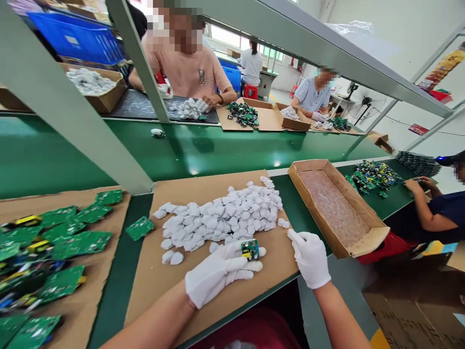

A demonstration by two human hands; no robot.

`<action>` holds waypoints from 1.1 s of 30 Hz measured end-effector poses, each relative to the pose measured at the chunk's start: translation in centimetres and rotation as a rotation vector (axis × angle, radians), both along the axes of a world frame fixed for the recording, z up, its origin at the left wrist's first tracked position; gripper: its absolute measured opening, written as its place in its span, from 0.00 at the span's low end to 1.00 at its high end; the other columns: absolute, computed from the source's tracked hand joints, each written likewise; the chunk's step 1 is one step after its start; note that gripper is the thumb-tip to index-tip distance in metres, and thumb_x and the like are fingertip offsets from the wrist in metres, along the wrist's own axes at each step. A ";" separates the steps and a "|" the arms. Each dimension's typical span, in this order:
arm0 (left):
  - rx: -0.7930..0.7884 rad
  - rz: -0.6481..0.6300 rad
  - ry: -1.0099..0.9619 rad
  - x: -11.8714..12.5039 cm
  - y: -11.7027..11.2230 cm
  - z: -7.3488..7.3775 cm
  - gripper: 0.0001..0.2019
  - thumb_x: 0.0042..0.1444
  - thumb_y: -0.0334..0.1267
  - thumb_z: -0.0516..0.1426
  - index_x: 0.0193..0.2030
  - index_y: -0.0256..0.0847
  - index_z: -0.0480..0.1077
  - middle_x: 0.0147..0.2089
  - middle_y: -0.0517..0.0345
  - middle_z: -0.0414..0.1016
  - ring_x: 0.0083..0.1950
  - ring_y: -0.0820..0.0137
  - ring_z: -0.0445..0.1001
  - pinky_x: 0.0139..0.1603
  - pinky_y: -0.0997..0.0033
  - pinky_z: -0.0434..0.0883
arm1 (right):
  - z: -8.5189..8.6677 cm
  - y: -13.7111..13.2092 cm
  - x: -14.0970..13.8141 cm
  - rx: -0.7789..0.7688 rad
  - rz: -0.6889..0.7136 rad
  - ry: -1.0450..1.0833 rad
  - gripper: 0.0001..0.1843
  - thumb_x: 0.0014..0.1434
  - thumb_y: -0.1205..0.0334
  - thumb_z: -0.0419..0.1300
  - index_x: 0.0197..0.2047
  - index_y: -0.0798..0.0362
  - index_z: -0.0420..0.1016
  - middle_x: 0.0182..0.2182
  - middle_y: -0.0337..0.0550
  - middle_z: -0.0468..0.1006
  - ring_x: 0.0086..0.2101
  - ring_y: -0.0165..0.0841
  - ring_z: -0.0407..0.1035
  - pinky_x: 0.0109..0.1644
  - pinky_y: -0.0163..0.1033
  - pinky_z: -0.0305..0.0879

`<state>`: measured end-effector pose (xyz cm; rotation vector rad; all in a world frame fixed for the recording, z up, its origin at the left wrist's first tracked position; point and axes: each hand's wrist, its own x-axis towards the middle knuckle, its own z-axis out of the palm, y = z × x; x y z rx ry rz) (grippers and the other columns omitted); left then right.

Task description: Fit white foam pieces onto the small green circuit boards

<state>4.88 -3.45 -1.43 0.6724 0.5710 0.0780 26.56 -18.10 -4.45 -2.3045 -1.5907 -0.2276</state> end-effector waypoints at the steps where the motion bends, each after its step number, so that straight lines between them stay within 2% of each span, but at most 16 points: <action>1: -0.008 0.007 -0.008 0.0 0.0 -0.1 0.22 0.49 0.31 0.62 0.52 0.37 0.64 0.57 0.41 0.68 0.47 0.62 0.75 0.44 0.69 0.72 | 0.1 0.1 -0.2 0.057 0.005 0.042 0.18 0.61 0.66 0.51 0.52 0.49 0.72 0.34 0.47 0.77 0.35 0.36 0.69 0.40 0.42 0.65; 3: -0.016 0.022 -0.037 0.0 -0.2 -0.4 0.22 0.50 0.32 0.61 0.53 0.37 0.63 0.57 0.41 0.68 0.49 0.61 0.74 0.47 0.67 0.71 | 0.6 0.4 -1.4 0.223 0.023 0.208 0.17 0.60 0.63 0.53 0.53 0.52 0.70 0.31 0.43 0.77 0.32 0.34 0.70 0.38 0.40 0.67; 5: -0.001 0.036 -0.080 0.0 -0.3 -0.8 0.22 0.50 0.33 0.61 0.53 0.37 0.63 0.57 0.41 0.68 0.49 0.60 0.74 0.48 0.65 0.70 | 1.5 0.8 -3.1 0.349 0.055 0.421 0.15 0.59 0.59 0.57 0.49 0.52 0.71 0.30 0.41 0.77 0.29 0.31 0.70 0.34 0.37 0.69; 7: 0.046 0.039 -0.108 0.2 -0.3 -1.3 0.23 0.49 0.34 0.62 0.53 0.38 0.64 0.55 0.42 0.69 0.47 0.61 0.75 0.46 0.65 0.70 | 2.5 1.2 -5.0 0.347 0.130 0.549 0.10 0.57 0.57 0.60 0.41 0.51 0.75 0.32 0.41 0.78 0.29 0.31 0.72 0.33 0.35 0.70; 9: 0.115 0.033 -0.124 0.3 -0.3 -1.6 0.24 0.48 0.36 0.63 0.52 0.39 0.64 0.53 0.44 0.71 0.46 0.62 0.75 0.44 0.67 0.70 | 3.3 1.7 -6.4 0.323 0.200 0.580 0.07 0.57 0.58 0.61 0.37 0.51 0.76 0.33 0.42 0.79 0.30 0.32 0.73 0.33 0.35 0.71; 11: 0.185 0.024 -0.135 0.5 -0.3 -1.7 0.25 0.46 0.38 0.64 0.53 0.39 0.65 0.51 0.45 0.72 0.45 0.62 0.75 0.42 0.68 0.70 | 3.4 2.1 -7.2 0.339 0.219 0.575 0.08 0.58 0.58 0.60 0.38 0.51 0.75 0.32 0.43 0.80 0.30 0.32 0.74 0.33 0.35 0.71; 14: 0.282 0.026 -0.163 0.7 -0.5 -1.7 0.26 0.47 0.41 0.63 0.54 0.40 0.65 0.50 0.47 0.72 0.46 0.62 0.74 0.43 0.66 0.69 | 2.7 2.5 -7.5 0.360 0.180 0.536 0.08 0.58 0.58 0.59 0.39 0.52 0.75 0.30 0.43 0.80 0.25 0.30 0.73 0.28 0.34 0.70; 19: 0.462 0.121 -0.155 0.8 -1.2 -1.9 0.25 0.47 0.40 0.63 0.53 0.40 0.67 0.51 0.49 0.71 0.53 0.61 0.67 0.51 0.63 0.66 | 1.3 3.1 -7.4 0.352 0.176 0.305 0.06 0.57 0.61 0.60 0.37 0.51 0.75 0.26 0.41 0.79 0.23 0.30 0.70 0.28 0.35 0.68; 21: 0.459 0.114 -0.143 0.7 -1.3 -1.9 0.26 0.48 0.42 0.62 0.54 0.40 0.66 0.51 0.49 0.70 0.52 0.61 0.67 0.48 0.63 0.68 | 1.3 3.3 -7.4 0.368 0.207 0.185 0.05 0.58 0.63 0.59 0.36 0.51 0.75 0.26 0.42 0.78 0.24 0.31 0.70 0.30 0.36 0.67; 23: 0.425 0.089 -0.141 0.7 -1.4 -1.7 0.26 0.49 0.44 0.61 0.55 0.40 0.65 0.49 0.49 0.71 0.49 0.62 0.69 0.44 0.64 0.69 | 1.7 3.5 -7.3 0.337 0.269 0.159 0.06 0.59 0.63 0.56 0.37 0.50 0.75 0.27 0.42 0.78 0.27 0.32 0.71 0.33 0.37 0.67; 26: 0.349 0.080 -0.171 0.7 -1.3 -1.1 0.26 0.51 0.46 0.59 0.57 0.40 0.63 0.47 0.48 0.71 0.44 0.65 0.71 0.43 0.65 0.69 | 2.6 3.6 -7.0 0.244 0.356 0.272 0.13 0.59 0.60 0.56 0.47 0.50 0.72 0.34 0.45 0.76 0.32 0.34 0.71 0.37 0.39 0.69; 28: 0.300 0.103 -0.185 0.7 -1.2 -0.8 0.27 0.52 0.46 0.58 0.57 0.40 0.61 0.47 0.48 0.71 0.42 0.66 0.72 0.43 0.66 0.69 | 3.0 3.8 -7.0 0.237 0.328 0.335 0.19 0.58 0.60 0.56 0.53 0.51 0.69 0.37 0.47 0.75 0.34 0.34 0.71 0.38 0.39 0.70; 31: 0.284 0.119 -0.180 0.7 -1.0 -0.8 0.24 0.51 0.45 0.59 0.54 0.40 0.64 0.47 0.49 0.70 0.41 0.68 0.72 0.41 0.68 0.69 | 2.5 4.1 -7.4 0.323 0.280 0.325 0.14 0.59 0.64 0.55 0.49 0.49 0.72 0.37 0.46 0.74 0.36 0.34 0.71 0.40 0.39 0.71; 33: 0.294 0.108 -0.184 0.9 -1.0 -0.8 0.20 0.51 0.45 0.59 0.50 0.38 0.67 0.43 0.51 0.71 0.39 0.69 0.71 0.40 0.68 0.69 | 1.7 4.4 -7.9 0.380 0.282 0.235 0.12 0.58 0.66 0.56 0.44 0.47 0.74 0.38 0.46 0.75 0.38 0.35 0.71 0.41 0.41 0.70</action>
